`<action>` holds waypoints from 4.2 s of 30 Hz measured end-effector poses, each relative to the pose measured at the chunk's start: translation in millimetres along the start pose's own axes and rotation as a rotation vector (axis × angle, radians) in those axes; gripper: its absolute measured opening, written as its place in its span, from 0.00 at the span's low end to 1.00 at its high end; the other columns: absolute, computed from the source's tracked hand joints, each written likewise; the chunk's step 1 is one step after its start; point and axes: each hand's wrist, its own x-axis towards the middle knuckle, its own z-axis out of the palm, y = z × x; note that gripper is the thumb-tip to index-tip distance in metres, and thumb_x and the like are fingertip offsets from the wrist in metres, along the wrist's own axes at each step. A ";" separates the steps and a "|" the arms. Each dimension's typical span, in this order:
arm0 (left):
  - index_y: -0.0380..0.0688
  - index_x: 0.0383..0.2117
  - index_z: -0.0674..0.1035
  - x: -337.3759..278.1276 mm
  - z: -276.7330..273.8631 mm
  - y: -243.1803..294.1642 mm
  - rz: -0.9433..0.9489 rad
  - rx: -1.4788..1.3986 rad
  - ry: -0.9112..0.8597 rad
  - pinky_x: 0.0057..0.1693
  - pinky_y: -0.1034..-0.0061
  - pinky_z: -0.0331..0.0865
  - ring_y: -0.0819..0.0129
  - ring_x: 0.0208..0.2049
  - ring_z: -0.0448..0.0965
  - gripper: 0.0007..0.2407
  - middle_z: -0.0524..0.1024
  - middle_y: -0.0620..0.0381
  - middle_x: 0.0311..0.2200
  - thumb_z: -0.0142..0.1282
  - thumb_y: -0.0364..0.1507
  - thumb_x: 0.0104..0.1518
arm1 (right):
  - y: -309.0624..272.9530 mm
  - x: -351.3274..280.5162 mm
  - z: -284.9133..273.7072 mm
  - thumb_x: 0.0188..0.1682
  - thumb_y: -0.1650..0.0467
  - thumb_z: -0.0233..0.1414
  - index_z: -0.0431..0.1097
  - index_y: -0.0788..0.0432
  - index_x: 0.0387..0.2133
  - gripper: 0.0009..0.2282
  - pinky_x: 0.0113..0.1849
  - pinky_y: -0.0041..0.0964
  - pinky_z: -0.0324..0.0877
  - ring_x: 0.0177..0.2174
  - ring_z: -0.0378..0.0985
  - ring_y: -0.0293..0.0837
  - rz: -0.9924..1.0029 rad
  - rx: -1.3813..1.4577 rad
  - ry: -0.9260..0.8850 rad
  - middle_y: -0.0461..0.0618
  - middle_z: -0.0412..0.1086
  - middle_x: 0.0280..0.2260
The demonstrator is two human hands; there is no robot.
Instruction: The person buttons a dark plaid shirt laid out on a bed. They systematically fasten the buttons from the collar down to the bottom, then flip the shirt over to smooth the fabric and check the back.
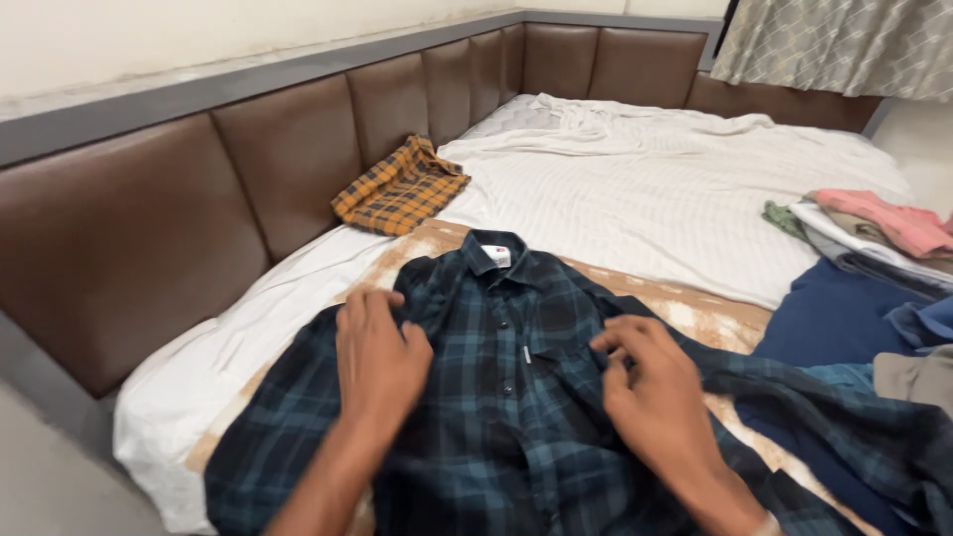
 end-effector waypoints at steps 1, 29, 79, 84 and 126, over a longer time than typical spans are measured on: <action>0.35 0.41 0.76 14.4 16.2 -11.9 0.021 0.091 -0.090 0.53 0.55 0.66 0.41 0.48 0.72 0.13 0.72 0.40 0.44 0.59 0.25 0.49 | 10.1 9.6 3.7 0.44 0.77 0.52 0.74 0.61 0.39 0.10 0.34 0.38 0.74 0.29 0.80 0.47 0.027 -0.039 -0.081 0.53 0.72 0.49; 0.40 0.51 0.77 13.3 -40.0 -0.7 -0.171 0.121 -0.596 0.61 0.60 0.65 0.44 0.58 0.69 0.23 0.69 0.41 0.56 0.62 0.38 0.50 | 27.8 -27.7 -7.5 0.44 0.60 0.58 0.70 0.49 0.58 0.26 0.54 0.40 0.69 0.54 0.77 0.48 -0.020 -0.206 -0.669 0.47 0.74 0.55; 0.45 0.33 0.76 -217.9 63.9 17.7 -0.079 0.497 -0.503 0.33 0.64 0.76 0.57 0.39 0.78 0.05 0.73 0.49 0.38 0.60 0.24 0.52 | 38.4 -122.9 54.1 0.40 0.65 0.63 0.78 0.49 0.32 0.08 0.30 0.37 0.78 0.27 0.86 0.42 0.116 -0.263 -0.246 0.43 0.81 0.27; 0.41 0.45 0.75 -179.9 9.4 22.7 -0.006 0.217 -0.533 0.43 0.63 0.77 0.53 0.43 0.77 0.19 0.74 0.50 0.38 0.59 0.24 0.43 | 14.9 -118.0 40.1 0.41 0.65 0.62 0.77 0.49 0.36 0.10 0.29 0.38 0.77 0.28 0.85 0.43 0.091 -0.272 -0.340 0.43 0.80 0.31; 0.41 0.45 0.75 -172.1 -4.0 34.2 -0.054 0.166 -0.944 0.48 0.54 0.70 0.51 0.46 0.76 0.16 0.76 0.46 0.41 0.60 0.36 0.55 | 54.8 -123.1 35.8 0.39 0.63 0.70 0.74 0.43 0.50 0.24 0.25 0.28 0.75 0.18 0.74 0.33 0.377 -0.240 -0.821 0.41 0.71 0.31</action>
